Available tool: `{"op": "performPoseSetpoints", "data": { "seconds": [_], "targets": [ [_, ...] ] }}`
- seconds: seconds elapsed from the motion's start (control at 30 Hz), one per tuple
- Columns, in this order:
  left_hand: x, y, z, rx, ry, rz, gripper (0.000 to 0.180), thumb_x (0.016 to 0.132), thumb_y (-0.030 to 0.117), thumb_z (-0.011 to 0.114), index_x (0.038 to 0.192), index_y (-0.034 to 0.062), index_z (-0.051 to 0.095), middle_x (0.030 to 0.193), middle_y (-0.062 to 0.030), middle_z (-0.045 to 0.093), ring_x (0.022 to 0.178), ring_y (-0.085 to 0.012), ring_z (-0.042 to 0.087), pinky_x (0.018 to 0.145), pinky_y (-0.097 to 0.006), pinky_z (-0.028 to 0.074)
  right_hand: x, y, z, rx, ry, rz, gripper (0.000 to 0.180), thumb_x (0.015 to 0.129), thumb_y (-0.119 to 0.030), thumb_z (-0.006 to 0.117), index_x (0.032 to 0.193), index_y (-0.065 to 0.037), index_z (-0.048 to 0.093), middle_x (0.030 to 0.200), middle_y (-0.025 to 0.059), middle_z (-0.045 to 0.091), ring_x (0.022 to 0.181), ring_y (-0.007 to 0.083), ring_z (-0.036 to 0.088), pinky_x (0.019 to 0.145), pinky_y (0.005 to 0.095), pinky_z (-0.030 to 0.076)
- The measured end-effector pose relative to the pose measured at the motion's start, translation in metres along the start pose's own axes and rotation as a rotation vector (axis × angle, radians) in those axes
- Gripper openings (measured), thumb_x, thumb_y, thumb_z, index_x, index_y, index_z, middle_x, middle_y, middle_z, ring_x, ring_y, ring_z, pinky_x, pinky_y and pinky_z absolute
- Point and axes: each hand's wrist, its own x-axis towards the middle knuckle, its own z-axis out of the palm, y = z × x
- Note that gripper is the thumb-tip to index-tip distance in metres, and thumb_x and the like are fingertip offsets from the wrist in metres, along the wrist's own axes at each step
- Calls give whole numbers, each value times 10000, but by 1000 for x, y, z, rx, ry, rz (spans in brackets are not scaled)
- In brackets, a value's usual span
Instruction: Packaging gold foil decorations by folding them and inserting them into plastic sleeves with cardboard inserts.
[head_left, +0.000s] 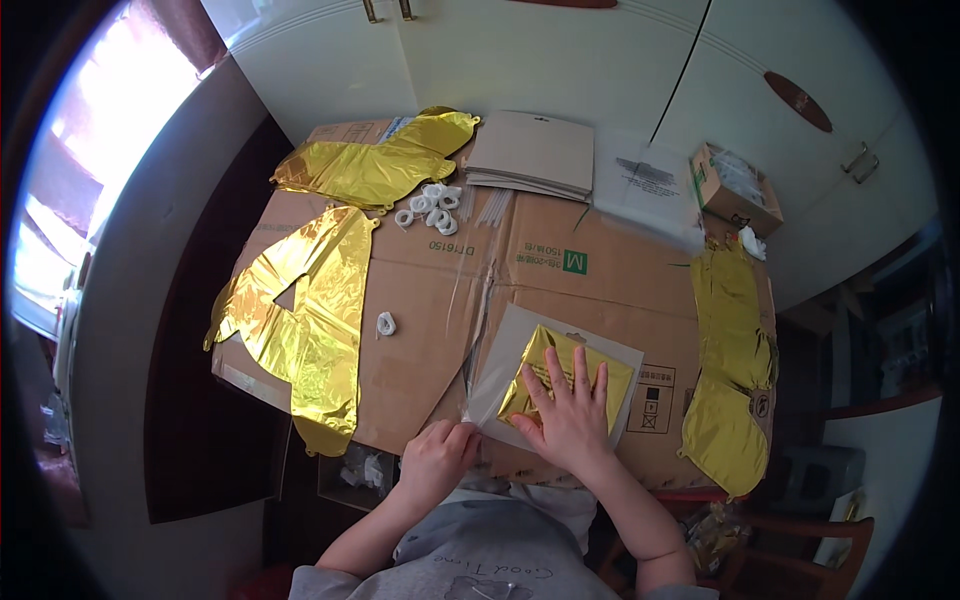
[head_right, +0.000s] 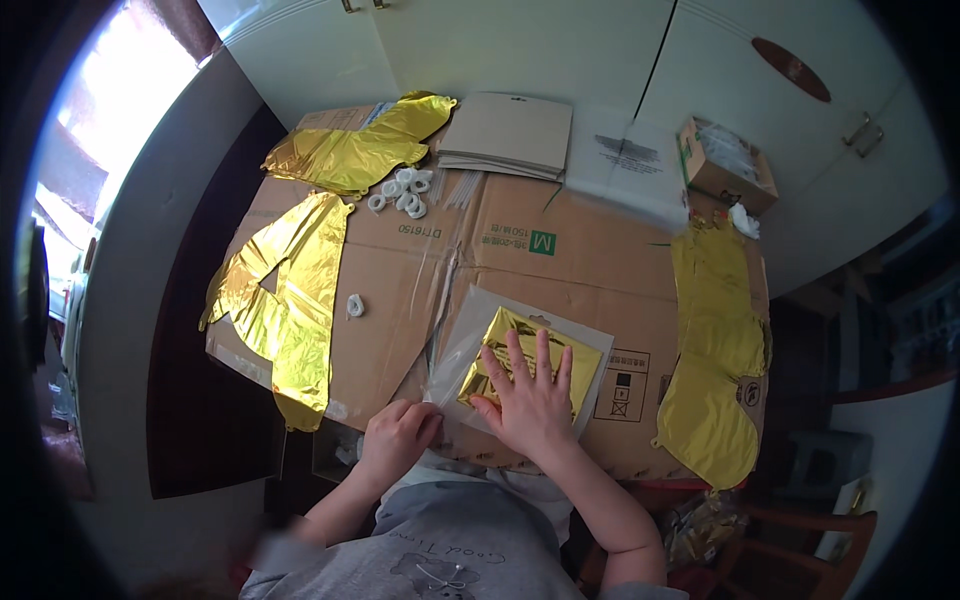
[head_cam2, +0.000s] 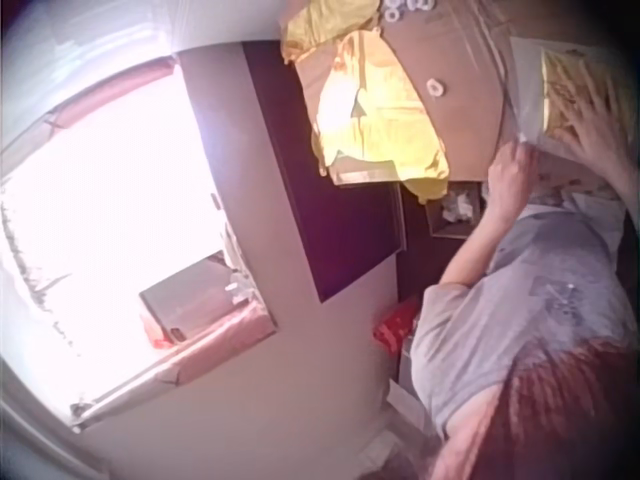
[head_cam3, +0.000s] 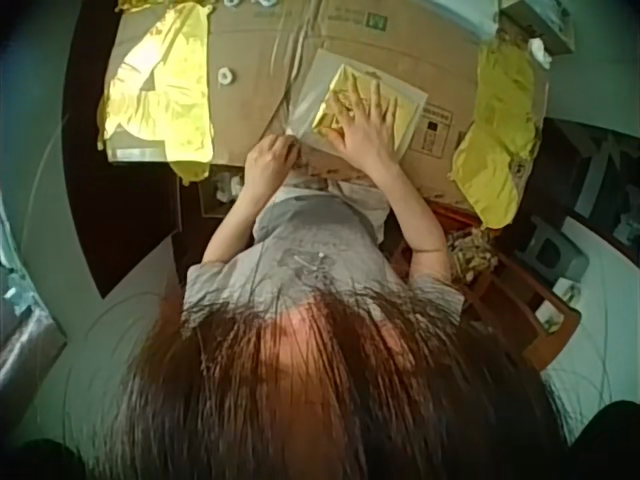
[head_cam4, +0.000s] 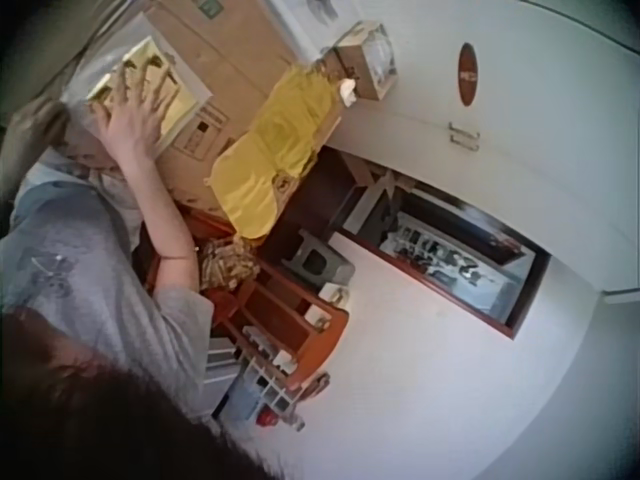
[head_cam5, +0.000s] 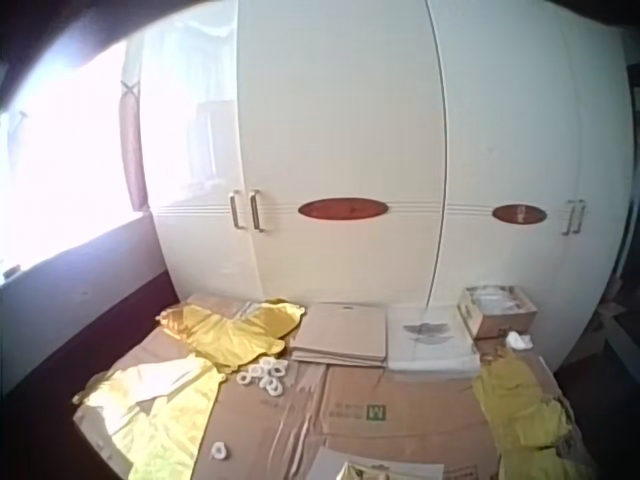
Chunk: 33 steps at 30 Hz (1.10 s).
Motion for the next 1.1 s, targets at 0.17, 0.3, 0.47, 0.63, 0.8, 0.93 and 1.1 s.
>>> {"op": "performPoseSetpoints", "data": {
  "seconds": [0.17,0.3,0.47,0.63,0.8,0.93,1.1],
  "targets": [
    [17,-21,-9,12,-28,275,132,763,170,717,868,124,653,854,-14,615,818,-176,618,643,-326,512,-2,1,-4,-4,-29,-7,685,907,-588,510,1484,-236,399,1556,125,304,1443,453,181,1115,688,101],
    [34,-30,-17,-70,-66,459,177,717,173,702,886,138,663,921,20,610,946,-142,600,743,-310,466,-3,4,-5,-5,-39,-45,688,901,-596,514,1482,-243,403,1549,115,317,1438,451,193,1114,686,113],
    [36,-36,-16,-9,-113,596,184,722,197,664,896,140,646,920,24,607,976,-148,602,768,-305,436,-4,5,-6,-15,-46,-55,686,900,-600,513,1479,-249,406,1550,115,313,1435,454,198,1111,687,123],
    [32,-29,-5,65,-92,578,210,731,197,666,929,135,632,960,2,621,931,-157,610,758,-314,449,-5,5,-5,-18,-55,-61,683,901,-596,514,1480,-252,400,1548,116,312,1436,453,194,1106,694,136],
    [28,-29,-5,6,-96,490,251,743,198,655,980,125,616,1082,-24,620,908,-173,601,790,-329,460,-5,9,-9,-23,-83,-106,674,898,-596,519,1477,-273,398,1543,117,318,1437,448,192,1107,696,142],
    [35,-26,-14,-59,-198,519,288,767,196,669,1043,120,637,1170,-27,631,1028,-182,614,849,-350,464,-5,15,-13,-21,-94,-158,678,891,-595,532,1476,-279,401,1541,114,323,1442,430,195,1115,687,143],
    [53,-41,-10,-30,-274,705,376,780,205,688,1151,146,663,1300,-7,615,1223,-166,558,998,-377,421,-8,10,-14,-11,-13,-190,625,862,-503,613,1400,-208,489,1471,111,403,1394,365,302,1111,612,238]
  ]
}}
